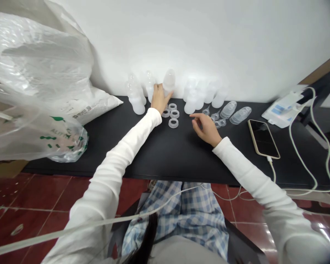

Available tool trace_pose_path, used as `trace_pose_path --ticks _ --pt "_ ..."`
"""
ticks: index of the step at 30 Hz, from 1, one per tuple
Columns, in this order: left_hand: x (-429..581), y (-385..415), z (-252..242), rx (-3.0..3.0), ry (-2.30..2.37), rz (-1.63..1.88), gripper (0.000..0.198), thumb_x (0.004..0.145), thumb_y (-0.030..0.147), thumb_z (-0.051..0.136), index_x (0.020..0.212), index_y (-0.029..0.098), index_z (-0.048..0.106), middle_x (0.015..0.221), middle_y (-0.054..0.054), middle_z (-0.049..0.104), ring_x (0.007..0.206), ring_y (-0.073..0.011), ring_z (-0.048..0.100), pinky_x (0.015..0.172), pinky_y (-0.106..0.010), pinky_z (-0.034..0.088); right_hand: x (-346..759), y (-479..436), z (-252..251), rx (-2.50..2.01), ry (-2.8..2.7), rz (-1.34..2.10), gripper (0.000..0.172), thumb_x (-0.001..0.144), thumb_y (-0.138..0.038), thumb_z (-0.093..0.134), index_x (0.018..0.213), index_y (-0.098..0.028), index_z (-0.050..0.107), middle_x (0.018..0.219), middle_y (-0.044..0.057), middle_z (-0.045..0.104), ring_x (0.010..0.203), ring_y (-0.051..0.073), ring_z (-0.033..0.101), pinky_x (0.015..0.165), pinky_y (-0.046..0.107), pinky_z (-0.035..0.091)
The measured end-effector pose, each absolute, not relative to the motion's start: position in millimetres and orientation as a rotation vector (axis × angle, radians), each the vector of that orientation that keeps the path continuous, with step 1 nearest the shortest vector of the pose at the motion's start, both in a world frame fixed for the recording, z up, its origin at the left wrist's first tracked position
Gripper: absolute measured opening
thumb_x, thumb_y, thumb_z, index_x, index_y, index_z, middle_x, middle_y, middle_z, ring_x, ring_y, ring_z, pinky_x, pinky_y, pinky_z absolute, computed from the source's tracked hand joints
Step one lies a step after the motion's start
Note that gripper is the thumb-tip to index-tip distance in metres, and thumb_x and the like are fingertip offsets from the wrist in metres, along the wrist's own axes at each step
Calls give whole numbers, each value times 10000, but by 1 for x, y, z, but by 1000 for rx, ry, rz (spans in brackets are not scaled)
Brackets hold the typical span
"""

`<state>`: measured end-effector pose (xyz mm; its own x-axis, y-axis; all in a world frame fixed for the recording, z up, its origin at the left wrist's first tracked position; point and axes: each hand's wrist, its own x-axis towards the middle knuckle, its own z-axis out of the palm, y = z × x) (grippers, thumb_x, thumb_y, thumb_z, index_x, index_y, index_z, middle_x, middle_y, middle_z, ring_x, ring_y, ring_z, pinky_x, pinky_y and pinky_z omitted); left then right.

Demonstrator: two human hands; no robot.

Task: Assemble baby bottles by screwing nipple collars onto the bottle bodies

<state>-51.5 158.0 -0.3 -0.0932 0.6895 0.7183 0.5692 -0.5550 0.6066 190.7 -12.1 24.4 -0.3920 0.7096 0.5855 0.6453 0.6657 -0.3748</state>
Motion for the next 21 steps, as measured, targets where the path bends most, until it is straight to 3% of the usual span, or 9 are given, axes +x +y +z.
trace_pose_path --ticks 3,6,10,15,21 --pt "-44 163 3 1895 1578 1578 458 737 410 882 959 181 554 1192 -160 588 1207 -403 637 1081 -640 458 192 -11 26 -1087 -2238 -103 232 1013 -262 419 1058 -201 638 822 64 658 760 205 585 757 359 394" --pt "-37 149 11 1825 1751 1338 375 822 255 816 1055 159 538 1248 -191 587 1305 -396 584 1140 -596 419 194 -9 31 -1231 -2265 -343 277 1014 -238 397 994 -181 667 854 92 687 797 221 597 743 354 363" --pt "-33 133 20 1790 1769 1247 477 872 273 774 1235 151 489 1307 -206 600 1382 -385 523 1164 -547 387 199 -9 39 -1548 -2270 -501 316 1007 -226 387 995 -142 691 845 124 719 789 239 612 720 356 323" --pt "-36 133 19 1719 1727 1269 473 869 275 765 1241 156 500 1346 -237 593 1384 -444 517 1164 -559 370 204 -10 41 -1891 -2150 -448 385 1018 -283 362 1206 -137 665 782 122 706 699 242 592 628 330 255" --pt "-42 130 14 1744 1685 1322 560 869 284 746 1333 131 472 1317 -235 617 1354 -445 539 1149 -604 383 209 -6 33 -1838 -2159 -483 403 1005 -272 400 1260 -121 674 1006 199 668 933 303 575 766 380 370"
